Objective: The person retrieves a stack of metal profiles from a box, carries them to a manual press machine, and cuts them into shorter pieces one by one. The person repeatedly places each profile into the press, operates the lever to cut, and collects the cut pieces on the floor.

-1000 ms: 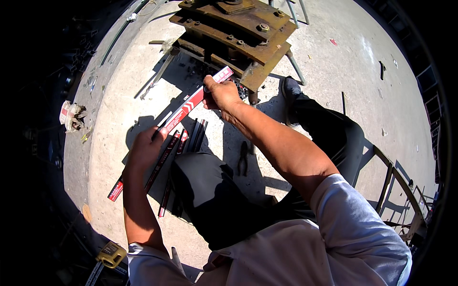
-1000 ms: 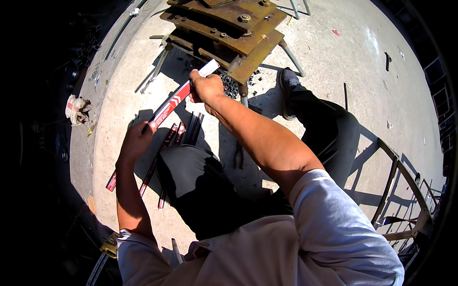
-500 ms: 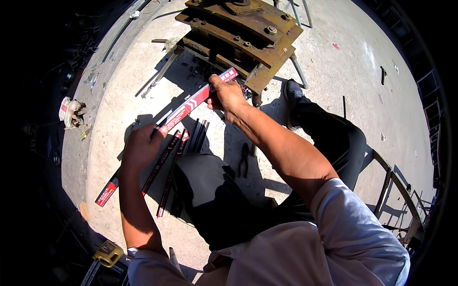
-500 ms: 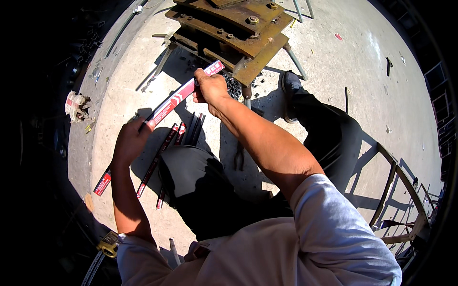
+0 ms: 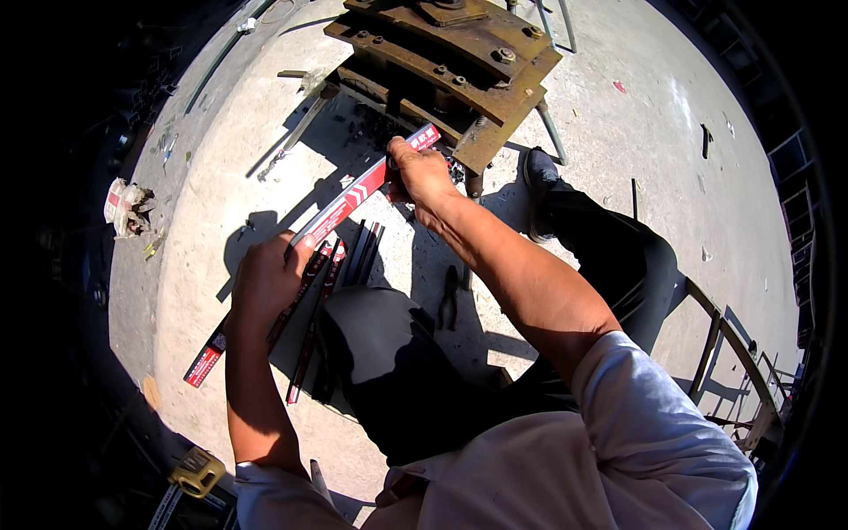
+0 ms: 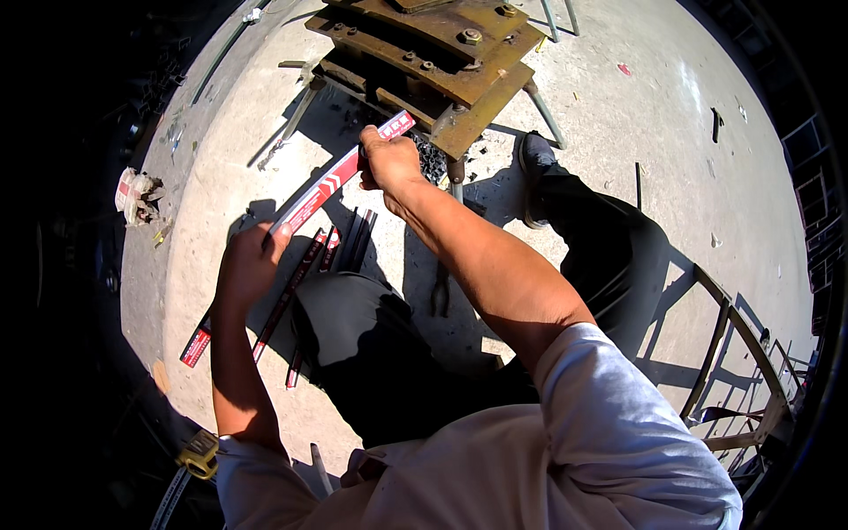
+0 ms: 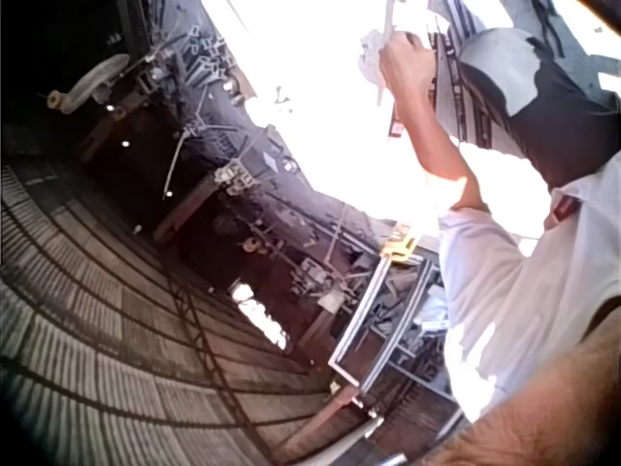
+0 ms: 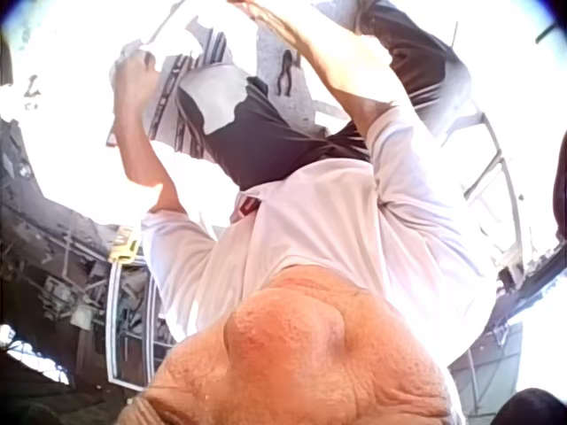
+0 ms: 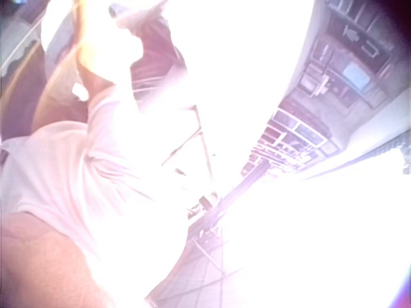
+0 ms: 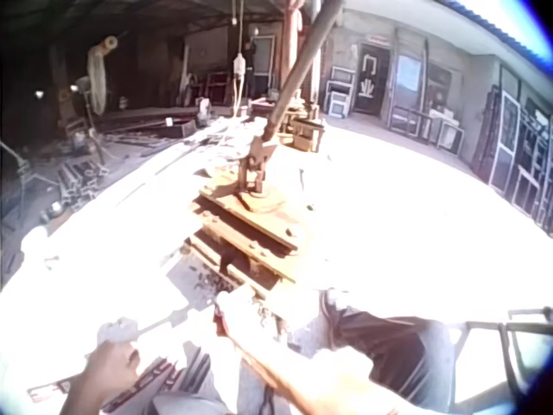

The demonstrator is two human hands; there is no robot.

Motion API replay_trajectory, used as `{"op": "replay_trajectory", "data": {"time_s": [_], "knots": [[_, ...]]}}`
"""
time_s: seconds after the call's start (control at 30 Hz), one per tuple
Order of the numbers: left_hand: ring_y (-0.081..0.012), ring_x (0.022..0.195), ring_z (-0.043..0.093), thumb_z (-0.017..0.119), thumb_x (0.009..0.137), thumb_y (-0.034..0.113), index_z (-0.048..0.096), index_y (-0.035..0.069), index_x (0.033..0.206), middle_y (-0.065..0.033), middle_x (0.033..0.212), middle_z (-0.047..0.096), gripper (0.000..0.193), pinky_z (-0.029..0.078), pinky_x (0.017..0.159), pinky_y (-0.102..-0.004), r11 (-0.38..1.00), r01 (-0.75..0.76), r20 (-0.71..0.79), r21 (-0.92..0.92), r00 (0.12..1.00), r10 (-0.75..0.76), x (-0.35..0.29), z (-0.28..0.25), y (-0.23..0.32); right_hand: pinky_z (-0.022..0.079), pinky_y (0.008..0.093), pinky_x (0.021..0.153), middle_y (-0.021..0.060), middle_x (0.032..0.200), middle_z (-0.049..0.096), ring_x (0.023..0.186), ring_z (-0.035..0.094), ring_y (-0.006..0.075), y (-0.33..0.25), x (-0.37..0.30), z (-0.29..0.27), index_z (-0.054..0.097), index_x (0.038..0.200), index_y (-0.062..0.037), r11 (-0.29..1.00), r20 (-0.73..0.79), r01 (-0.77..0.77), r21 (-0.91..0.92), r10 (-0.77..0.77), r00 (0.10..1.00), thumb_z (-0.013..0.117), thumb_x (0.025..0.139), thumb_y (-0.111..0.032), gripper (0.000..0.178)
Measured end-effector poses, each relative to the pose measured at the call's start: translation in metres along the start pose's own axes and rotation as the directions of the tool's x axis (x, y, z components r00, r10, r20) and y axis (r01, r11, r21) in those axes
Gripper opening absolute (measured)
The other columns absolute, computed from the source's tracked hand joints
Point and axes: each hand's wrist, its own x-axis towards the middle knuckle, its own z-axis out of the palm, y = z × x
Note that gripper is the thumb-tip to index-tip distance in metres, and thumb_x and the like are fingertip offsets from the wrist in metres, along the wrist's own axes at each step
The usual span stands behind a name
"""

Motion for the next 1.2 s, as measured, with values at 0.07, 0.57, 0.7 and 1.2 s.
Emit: {"op": "replay_trajectory", "data": {"time_s": [0.07,0.57,0.7,1.2], "knots": [[-0.0366,0.063,0.065,0.059,0.107,0.041,0.07,0.0,0.097,-0.0226,0.07,0.064,0.044,0.048,0.062,-0.0457,0.998,0.02,0.042,-0.056,0.999,-0.018,0.006,0.001,-0.005,0.053,0.0352,0.049,0.0096,0.078,0.066,0.054,0.059,0.0183,-0.001,0.002,0.002,0.063,0.094,-0.0005,0.999,-0.004,-0.004,-0.04,0.004,1.0,0.069,0.101,-0.04,0.041],[-0.0283,0.062,0.063,0.059,0.106,0.043,0.071,0.004,0.099,-0.0168,0.07,0.064,0.041,0.049,0.063,-0.0436,0.927,-0.017,-0.033,-0.374,0.999,0.005,-0.003,0.07,-0.022,0.053,0.033,0.054,0.0066,0.076,0.066,0.059,0.061,0.0159,0.017,-0.003,-0.002,0.063,0.092,-0.0022,0.992,-0.006,0.095,0.078,-0.095,0.995,0.07,0.103,-0.037,0.037],[-0.033,0.065,0.063,0.058,0.106,0.045,0.069,0.004,0.096,-0.0179,0.07,0.064,0.043,0.049,0.065,-0.0448,0.935,0.037,0.028,-0.353,0.999,-0.029,-0.003,0.074,-0.026,0.056,0.0305,0.065,0.0051,0.085,0.069,0.068,0.065,0.0145,0.026,-0.017,-0.003,0.063,0.099,-0.0041,1.0,0.106,0.023,-0.003,-0.023,0.994,0.07,0.102,-0.045,0.042],[-0.0361,0.073,0.067,0.06,0.105,0.042,0.071,0.003,0.104,-0.0214,0.077,0.068,0.041,0.051,0.069,-0.0452,0.961,-0.026,-0.027,-0.276,0.999,0.02,-0.007,0.061,-0.011,0.053,0.0286,0.064,0.0058,0.089,0.067,0.069,0.059,0.0119,0.036,-0.068,-0.058,0.065,0.1,0.0,0.961,0.186,0.084,-0.262,-0.035,0.982,0.063,0.106,-0.037,0.037]]}}
